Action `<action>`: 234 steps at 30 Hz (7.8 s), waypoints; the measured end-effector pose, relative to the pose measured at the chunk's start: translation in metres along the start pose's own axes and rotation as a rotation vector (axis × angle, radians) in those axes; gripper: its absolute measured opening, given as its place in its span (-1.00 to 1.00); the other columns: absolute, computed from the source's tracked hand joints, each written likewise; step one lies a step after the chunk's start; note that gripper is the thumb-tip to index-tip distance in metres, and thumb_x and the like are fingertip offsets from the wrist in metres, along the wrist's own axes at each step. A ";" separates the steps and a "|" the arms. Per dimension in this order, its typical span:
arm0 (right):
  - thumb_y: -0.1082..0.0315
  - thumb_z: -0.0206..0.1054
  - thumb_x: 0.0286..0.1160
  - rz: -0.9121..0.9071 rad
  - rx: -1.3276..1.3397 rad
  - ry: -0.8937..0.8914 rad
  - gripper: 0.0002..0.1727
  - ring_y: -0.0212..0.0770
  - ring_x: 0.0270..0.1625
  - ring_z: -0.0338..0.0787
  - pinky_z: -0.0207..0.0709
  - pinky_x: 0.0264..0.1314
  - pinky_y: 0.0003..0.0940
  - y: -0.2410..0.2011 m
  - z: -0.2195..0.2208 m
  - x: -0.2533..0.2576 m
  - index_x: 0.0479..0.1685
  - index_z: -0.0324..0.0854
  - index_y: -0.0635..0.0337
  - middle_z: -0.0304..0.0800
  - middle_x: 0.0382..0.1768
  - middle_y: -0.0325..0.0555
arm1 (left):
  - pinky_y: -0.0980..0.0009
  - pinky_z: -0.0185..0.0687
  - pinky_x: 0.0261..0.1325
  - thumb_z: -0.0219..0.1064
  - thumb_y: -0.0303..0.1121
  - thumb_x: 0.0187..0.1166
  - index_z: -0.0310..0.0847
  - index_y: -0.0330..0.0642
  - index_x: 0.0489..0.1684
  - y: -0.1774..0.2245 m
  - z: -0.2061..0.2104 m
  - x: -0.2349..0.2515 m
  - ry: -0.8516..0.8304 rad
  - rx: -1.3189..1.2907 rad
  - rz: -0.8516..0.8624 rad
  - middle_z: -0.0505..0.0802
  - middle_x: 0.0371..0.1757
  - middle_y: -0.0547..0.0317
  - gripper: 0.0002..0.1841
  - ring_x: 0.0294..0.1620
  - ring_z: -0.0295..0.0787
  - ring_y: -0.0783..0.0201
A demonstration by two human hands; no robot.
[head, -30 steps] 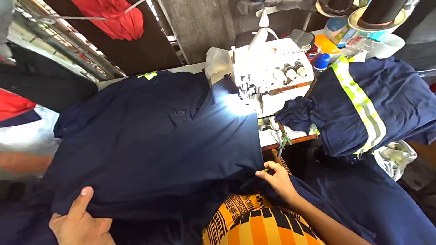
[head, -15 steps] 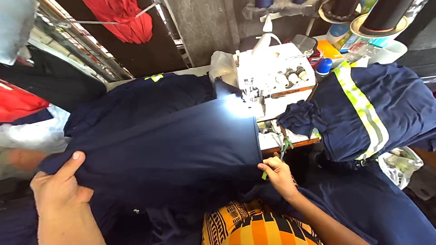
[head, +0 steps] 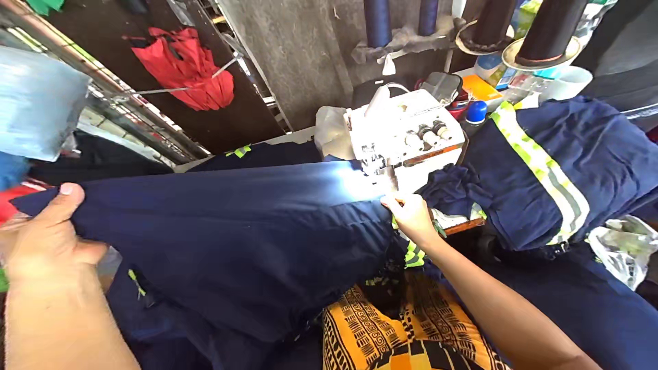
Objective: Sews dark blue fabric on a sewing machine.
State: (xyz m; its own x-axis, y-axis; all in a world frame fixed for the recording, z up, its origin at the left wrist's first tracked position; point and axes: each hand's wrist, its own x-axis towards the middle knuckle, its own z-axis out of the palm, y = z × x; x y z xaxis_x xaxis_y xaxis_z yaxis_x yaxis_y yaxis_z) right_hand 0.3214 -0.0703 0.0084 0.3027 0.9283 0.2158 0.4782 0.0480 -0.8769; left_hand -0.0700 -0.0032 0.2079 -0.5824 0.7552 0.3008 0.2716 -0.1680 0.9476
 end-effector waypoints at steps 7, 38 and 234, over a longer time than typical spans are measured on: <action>0.23 0.28 0.66 0.091 0.299 0.054 -0.72 -0.45 -0.29 0.70 0.61 -0.14 -0.44 0.020 0.013 -0.020 -0.19 0.78 0.27 0.76 -0.35 -0.19 | -0.45 -0.09 0.71 0.08 0.05 0.79 0.19 -0.62 0.68 -0.207 -0.009 0.019 -0.223 0.922 0.084 0.23 0.66 -0.78 -0.20 0.73 0.04 -0.66; 0.40 0.60 0.24 0.205 0.459 -0.047 -0.90 -0.45 -0.16 0.75 0.65 0.00 -0.44 0.042 -0.001 -0.056 -0.44 0.77 0.17 0.82 -0.30 -0.25 | 0.35 0.58 0.41 0.38 -0.76 0.28 0.08 -0.39 0.76 -0.147 -0.059 0.000 -0.186 0.287 0.145 0.51 0.58 -0.36 -0.12 0.45 0.60 0.16; 0.31 0.46 0.48 0.279 0.346 -0.381 -0.80 -0.51 -0.05 0.81 0.68 0.17 -0.48 0.096 -0.005 -0.142 -0.13 0.80 0.29 0.88 -0.17 -0.19 | -0.12 0.59 0.24 0.57 -0.26 0.37 0.05 -0.49 0.78 -0.179 0.088 -0.216 -0.571 0.383 0.249 0.80 0.03 -0.36 -0.02 0.06 0.73 -0.15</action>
State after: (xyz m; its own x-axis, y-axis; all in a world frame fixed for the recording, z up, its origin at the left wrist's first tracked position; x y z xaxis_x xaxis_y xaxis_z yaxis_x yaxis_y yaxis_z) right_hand 0.3286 -0.1998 -0.1042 0.0305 0.9872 -0.1569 0.1067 -0.1592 -0.9815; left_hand 0.0741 -0.0804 -0.0364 -0.0064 0.9539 0.3001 0.6535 -0.2232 0.7232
